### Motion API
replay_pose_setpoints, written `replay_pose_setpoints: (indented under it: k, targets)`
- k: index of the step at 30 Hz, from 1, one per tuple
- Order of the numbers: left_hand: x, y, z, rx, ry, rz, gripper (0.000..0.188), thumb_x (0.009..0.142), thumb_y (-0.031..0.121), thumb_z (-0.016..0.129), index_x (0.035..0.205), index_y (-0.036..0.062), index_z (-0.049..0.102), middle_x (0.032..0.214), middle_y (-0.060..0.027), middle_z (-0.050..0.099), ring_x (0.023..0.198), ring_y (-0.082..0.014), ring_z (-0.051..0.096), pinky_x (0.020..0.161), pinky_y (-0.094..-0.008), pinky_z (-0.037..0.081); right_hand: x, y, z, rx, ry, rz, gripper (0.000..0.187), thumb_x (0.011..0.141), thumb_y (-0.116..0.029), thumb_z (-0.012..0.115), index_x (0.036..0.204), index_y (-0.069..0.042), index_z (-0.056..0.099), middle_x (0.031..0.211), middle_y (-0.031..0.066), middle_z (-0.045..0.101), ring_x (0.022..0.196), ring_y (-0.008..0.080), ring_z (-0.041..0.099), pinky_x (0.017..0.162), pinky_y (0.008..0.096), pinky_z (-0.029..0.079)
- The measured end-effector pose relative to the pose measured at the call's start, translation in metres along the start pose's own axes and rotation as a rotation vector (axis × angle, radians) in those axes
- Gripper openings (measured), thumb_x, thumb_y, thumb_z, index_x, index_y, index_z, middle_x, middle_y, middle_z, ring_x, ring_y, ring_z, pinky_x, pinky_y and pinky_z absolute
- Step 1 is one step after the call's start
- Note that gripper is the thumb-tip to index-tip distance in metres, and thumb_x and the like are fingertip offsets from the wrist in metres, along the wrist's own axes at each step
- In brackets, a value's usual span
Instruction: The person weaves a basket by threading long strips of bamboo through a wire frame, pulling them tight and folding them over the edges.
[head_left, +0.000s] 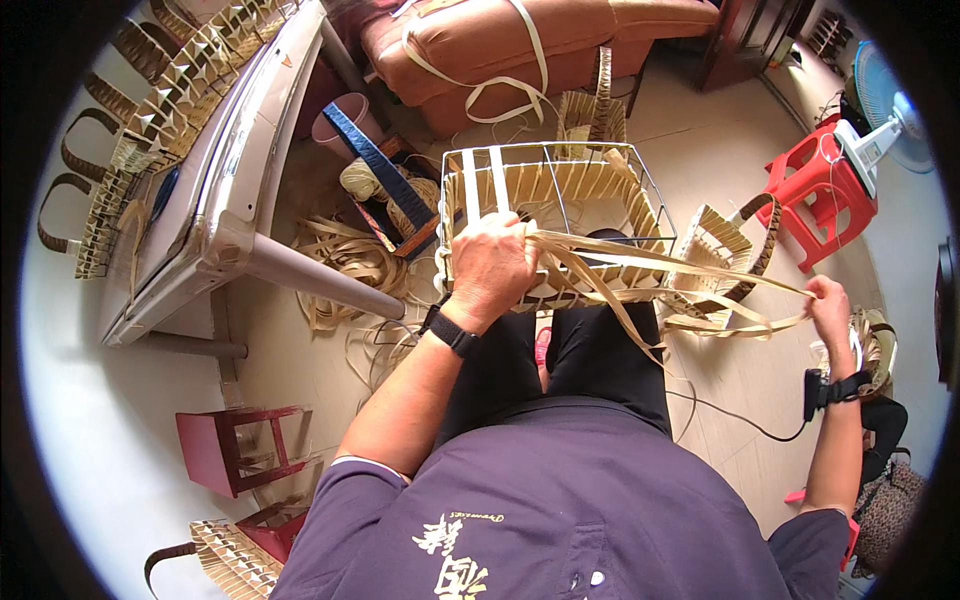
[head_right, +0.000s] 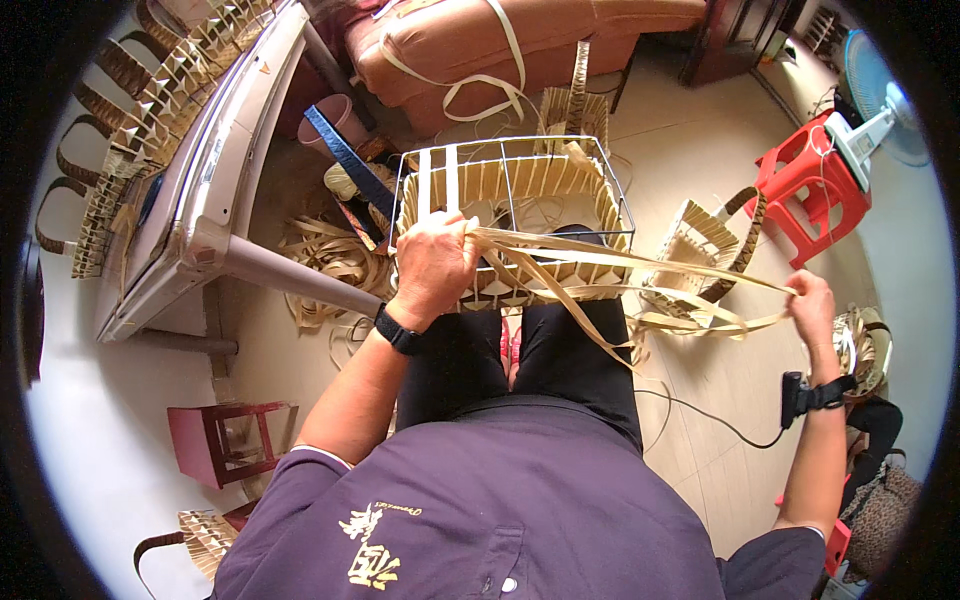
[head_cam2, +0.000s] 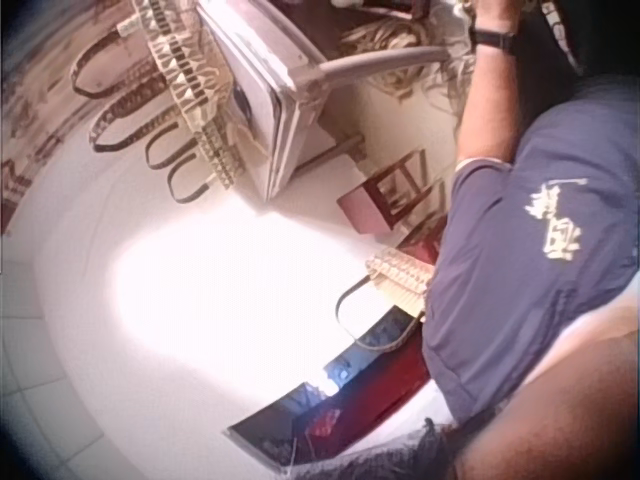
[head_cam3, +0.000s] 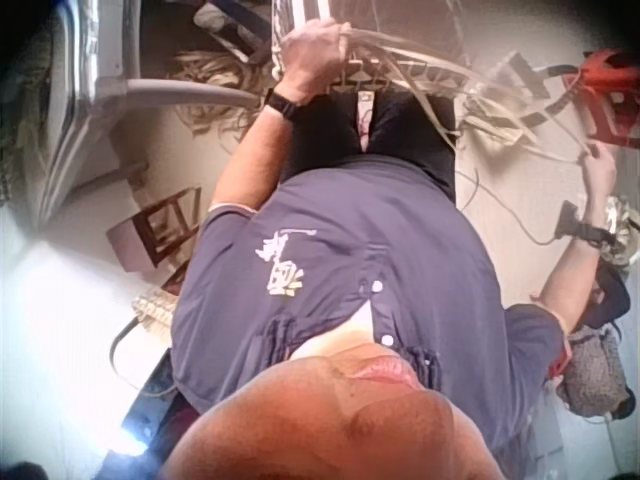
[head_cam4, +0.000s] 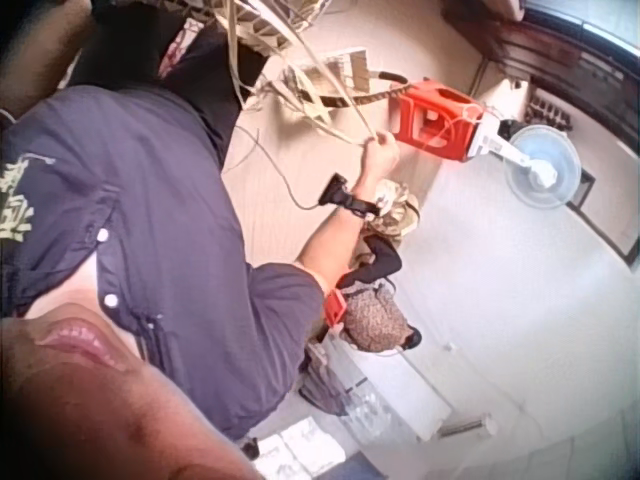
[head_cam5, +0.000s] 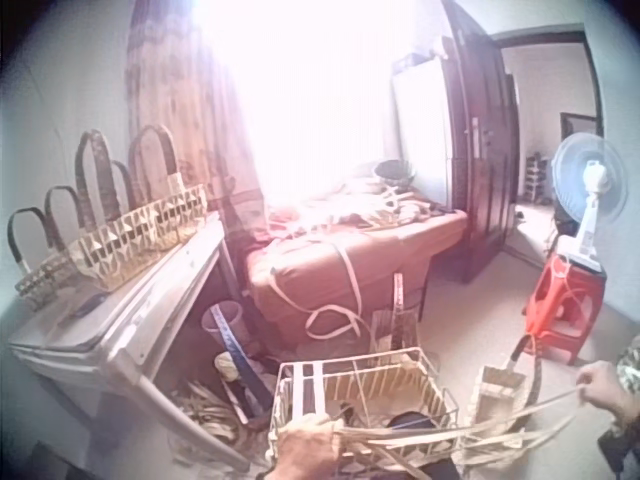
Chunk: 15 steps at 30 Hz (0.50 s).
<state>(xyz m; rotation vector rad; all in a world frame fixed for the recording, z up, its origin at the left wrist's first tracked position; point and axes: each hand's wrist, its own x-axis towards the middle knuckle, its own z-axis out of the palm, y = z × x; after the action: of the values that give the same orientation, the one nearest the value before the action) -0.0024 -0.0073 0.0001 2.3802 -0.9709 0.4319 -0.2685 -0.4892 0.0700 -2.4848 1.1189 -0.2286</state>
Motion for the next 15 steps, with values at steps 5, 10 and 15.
replay_pose_setpoints:
  k: [5,10,15]
  targets:
    - [0.001,0.001,0.001,-0.013,-0.004,0.002,0.029,0.106,0.028,0.067,0.087,0.0087,0.074,0.088,-0.011,0.071,0.086,-0.0368,0.073,0.077,-0.0495,0.058,0.059,0.104,-0.048,-0.343,-0.316,0.223,0.01,0.09,0.0,0.071,0.082,0.0,0.077,0.068,0.0135,0.075,0.058,0.0286,0.075,0.051,0.0468,0.058]
    - [0.0,-0.008,0.004,-0.003,-0.024,-0.017,0.024,0.104,0.028,0.07,0.092,0.0092,0.077,0.089,-0.0099,0.072,0.09,-0.0361,0.073,0.078,-0.0496,0.058,0.095,0.087,-0.063,-0.502,-0.307,-0.19,0.014,0.096,-0.003,0.071,0.083,-0.004,0.075,0.071,0.0146,0.072,0.056,0.0251,0.072,0.051,0.0409,0.056]
    - [0.003,-0.005,0.0,0.002,-0.06,-0.058,0.023,0.098,0.03,0.074,0.091,0.0082,0.078,0.091,-0.0102,0.072,0.089,-0.0354,0.075,0.079,-0.0492,0.06,0.075,-0.027,-0.022,-0.35,0.35,-0.715,0.032,0.094,-0.003,0.072,0.126,-0.008,0.069,0.112,0.0158,0.074,0.076,0.0232,0.074,0.069,0.038,0.061]
